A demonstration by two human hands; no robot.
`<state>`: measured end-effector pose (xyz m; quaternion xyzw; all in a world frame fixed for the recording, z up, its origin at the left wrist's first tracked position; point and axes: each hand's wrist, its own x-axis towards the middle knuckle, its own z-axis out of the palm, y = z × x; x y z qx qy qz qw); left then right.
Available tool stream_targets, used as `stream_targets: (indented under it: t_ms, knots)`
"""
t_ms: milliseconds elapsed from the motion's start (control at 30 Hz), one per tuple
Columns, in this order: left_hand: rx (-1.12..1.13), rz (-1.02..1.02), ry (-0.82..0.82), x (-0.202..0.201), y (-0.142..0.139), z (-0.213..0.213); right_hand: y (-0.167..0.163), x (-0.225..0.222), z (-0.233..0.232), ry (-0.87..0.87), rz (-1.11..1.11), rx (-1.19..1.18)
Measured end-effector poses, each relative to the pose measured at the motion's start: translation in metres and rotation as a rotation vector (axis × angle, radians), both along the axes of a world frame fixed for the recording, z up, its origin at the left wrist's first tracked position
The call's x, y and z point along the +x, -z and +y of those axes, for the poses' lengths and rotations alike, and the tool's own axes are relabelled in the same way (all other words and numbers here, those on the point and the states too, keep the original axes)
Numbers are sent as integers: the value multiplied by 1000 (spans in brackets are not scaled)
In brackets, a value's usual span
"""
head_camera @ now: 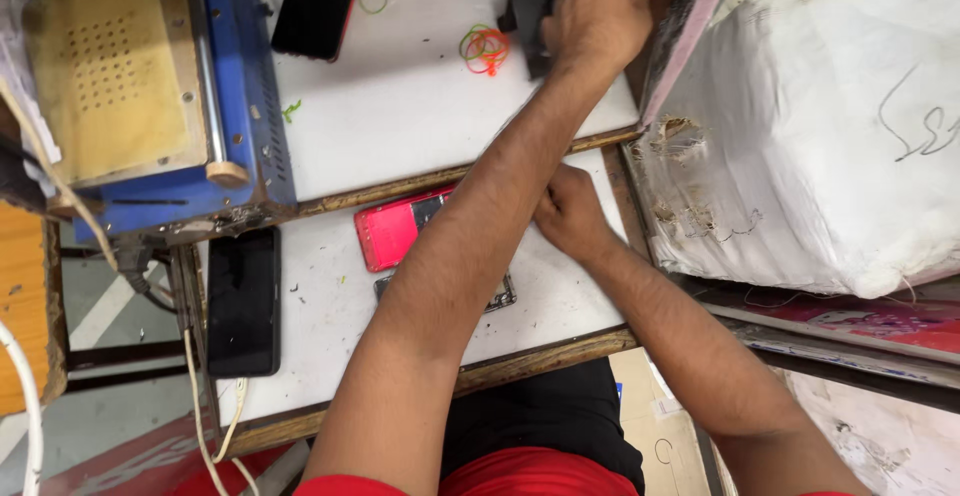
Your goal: The person disassembles a red smartphone, removes the back cover, and uses a red-handled screwdriver to unscrew internal components. They detach the battery and motherboard, then reattach the battery and place the motherboard back into the chassis.
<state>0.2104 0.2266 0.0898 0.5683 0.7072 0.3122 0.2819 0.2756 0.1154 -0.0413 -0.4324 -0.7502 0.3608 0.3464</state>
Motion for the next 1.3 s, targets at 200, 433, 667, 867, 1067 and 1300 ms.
stream_targets:
  t_ms: [200,433,667,867,1067,1300]
  knots:
    - [243,-237,87,-15,11,12,3,-8,0,7,15,-22]
    - [256,-842,524,-79,22,-37,18,-4,2,-16,59,-96]
    - [55,-918,301,-168,77,-192,41,9,-5,-64,-23,56]
    - [166,-583,299,-164,141,-224,40,4,-15,-78,-163,140]
    - [195,-537,319,-163,184,-232,38,0,-19,-92,-228,213]
    - [195,-344,255,-143,170,-230,41,-3,-24,-104,-286,289]
